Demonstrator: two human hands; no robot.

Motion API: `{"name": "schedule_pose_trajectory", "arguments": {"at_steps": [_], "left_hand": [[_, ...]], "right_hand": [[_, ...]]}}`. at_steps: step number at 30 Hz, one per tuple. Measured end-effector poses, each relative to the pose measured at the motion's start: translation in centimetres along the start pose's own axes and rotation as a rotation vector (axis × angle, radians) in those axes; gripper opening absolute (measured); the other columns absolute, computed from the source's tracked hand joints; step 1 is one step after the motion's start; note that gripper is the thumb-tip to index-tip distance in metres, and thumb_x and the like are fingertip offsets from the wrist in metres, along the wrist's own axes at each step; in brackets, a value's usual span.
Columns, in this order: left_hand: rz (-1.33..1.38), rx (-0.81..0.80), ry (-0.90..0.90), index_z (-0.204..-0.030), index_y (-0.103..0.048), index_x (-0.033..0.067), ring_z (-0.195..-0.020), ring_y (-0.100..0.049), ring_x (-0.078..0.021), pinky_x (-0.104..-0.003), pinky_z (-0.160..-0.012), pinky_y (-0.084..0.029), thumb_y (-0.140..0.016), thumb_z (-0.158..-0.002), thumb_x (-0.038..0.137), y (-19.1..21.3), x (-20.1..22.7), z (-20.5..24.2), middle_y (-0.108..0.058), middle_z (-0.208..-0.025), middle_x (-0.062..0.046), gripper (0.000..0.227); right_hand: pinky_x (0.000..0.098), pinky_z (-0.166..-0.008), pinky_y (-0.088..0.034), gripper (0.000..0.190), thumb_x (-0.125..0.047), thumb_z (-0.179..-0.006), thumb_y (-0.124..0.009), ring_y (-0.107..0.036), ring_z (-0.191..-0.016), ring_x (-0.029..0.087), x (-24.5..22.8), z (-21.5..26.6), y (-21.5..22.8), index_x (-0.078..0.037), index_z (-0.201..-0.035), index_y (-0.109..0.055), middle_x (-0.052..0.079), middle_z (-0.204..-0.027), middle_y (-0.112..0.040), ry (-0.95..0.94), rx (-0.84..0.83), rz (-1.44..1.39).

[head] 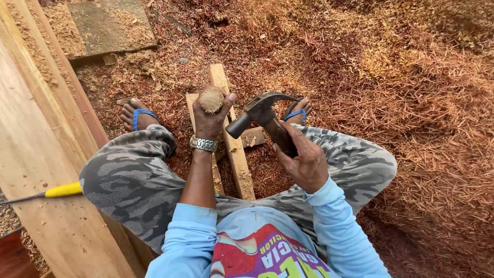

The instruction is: Use a hammer and chisel to carve out mortise slots in wooden furniture components.

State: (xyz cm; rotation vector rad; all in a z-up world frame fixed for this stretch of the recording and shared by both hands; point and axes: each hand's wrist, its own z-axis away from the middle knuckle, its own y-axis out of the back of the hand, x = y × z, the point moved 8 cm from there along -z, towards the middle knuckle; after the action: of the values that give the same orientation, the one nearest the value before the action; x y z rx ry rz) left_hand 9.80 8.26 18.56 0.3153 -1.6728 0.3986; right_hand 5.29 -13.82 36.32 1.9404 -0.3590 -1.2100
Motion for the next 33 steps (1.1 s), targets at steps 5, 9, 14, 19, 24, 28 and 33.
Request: {"name": "schedule_pose_trajectory", "arguments": {"at_steps": [5,9,14,19,24,28,33], "left_hand": [[-0.079,-0.003,-0.028,-0.098,-0.069,0.0094,-0.080,-0.077,-0.0138,-0.031,-0.073,-0.068,-0.082,-0.090,0.033,0.0,-0.6,0.0,-0.077,-0.088,-0.004,0.028],[-0.057,-0.021,-0.006,-0.100,-0.069,0.0092,-0.081,-0.077,-0.0142,-0.032,-0.073,-0.068,-0.082,-0.089,0.034,-0.3,-0.5,0.1,-0.076,-0.089,-0.004,0.030],[-0.072,-0.035,-0.013,-0.100,-0.067,0.0086,-0.081,-0.077,-0.0143,-0.032,-0.074,-0.068,-0.082,-0.090,0.034,-0.7,-0.1,0.3,-0.076,-0.090,-0.004,0.031],[-0.091,-0.045,-0.014,-0.099,-0.068,0.0092,-0.080,-0.077,-0.0148,-0.033,-0.073,-0.067,-0.082,-0.091,0.033,-0.5,-0.6,0.2,-0.076,-0.089,-0.004,0.029],[-0.139,-0.038,0.002,-0.099,-0.067,0.0105,-0.081,-0.077,-0.0140,-0.033,-0.073,-0.068,-0.081,-0.091,0.034,-0.2,-1.2,0.2,-0.076,-0.089,-0.004,0.028],[-0.074,-0.046,-0.034,-0.099,-0.067,0.0105,-0.083,-0.077,-0.0159,-0.034,-0.074,-0.068,-0.081,-0.092,0.034,-0.4,-1.1,0.2,-0.076,-0.090,-0.005,0.028],[-0.188,-0.053,-0.026,-0.097,-0.067,0.0111,-0.079,-0.078,-0.0145,-0.033,-0.073,-0.068,-0.083,-0.090,0.033,-1.0,-3.0,0.0,-0.076,-0.087,-0.004,0.028]], "right_hand": [[0.0362,-0.071,-0.061,0.051,-0.009,-0.093,-0.073,-0.077,-0.092,0.028,0.7,0.0,-0.1,-0.003,-0.140,-0.054,0.017,-0.109,-0.073,-0.062,-0.032,-0.031],[0.0355,-0.071,-0.062,0.052,-0.009,-0.092,-0.073,-0.078,-0.094,0.027,1.0,0.0,0.0,-0.004,-0.140,-0.054,0.017,-0.109,-0.073,-0.075,-0.028,-0.056],[0.0366,-0.077,-0.062,0.054,-0.010,-0.091,-0.075,-0.076,-0.099,0.030,1.2,0.4,-0.1,-0.003,-0.140,-0.053,0.018,-0.117,-0.072,-0.030,-0.019,-0.032],[0.0368,-0.081,-0.062,0.054,-0.010,-0.091,-0.075,-0.076,-0.104,0.030,1.5,0.6,0.0,-0.004,-0.140,-0.053,0.018,-0.121,-0.072,-0.041,-0.020,-0.043],[0.0361,-0.082,-0.063,0.056,-0.009,-0.090,-0.076,-0.076,-0.105,0.030,1.8,0.5,0.0,-0.004,-0.141,-0.053,0.018,-0.122,-0.072,-0.074,-0.027,-0.065],[0.0355,-0.082,-0.063,0.059,-0.009,-0.089,-0.077,-0.076,-0.105,0.028,1.7,0.4,-0.2,-0.006,-0.142,-0.052,0.018,-0.121,-0.072,-0.076,-0.039,-0.082],[0.0348,-0.081,-0.063,0.062,-0.009,-0.088,-0.077,-0.076,-0.104,0.027,1.3,0.0,-0.6,-0.007,-0.144,-0.050,0.017,-0.120,-0.072,-0.062,-0.063,-0.089]]}}
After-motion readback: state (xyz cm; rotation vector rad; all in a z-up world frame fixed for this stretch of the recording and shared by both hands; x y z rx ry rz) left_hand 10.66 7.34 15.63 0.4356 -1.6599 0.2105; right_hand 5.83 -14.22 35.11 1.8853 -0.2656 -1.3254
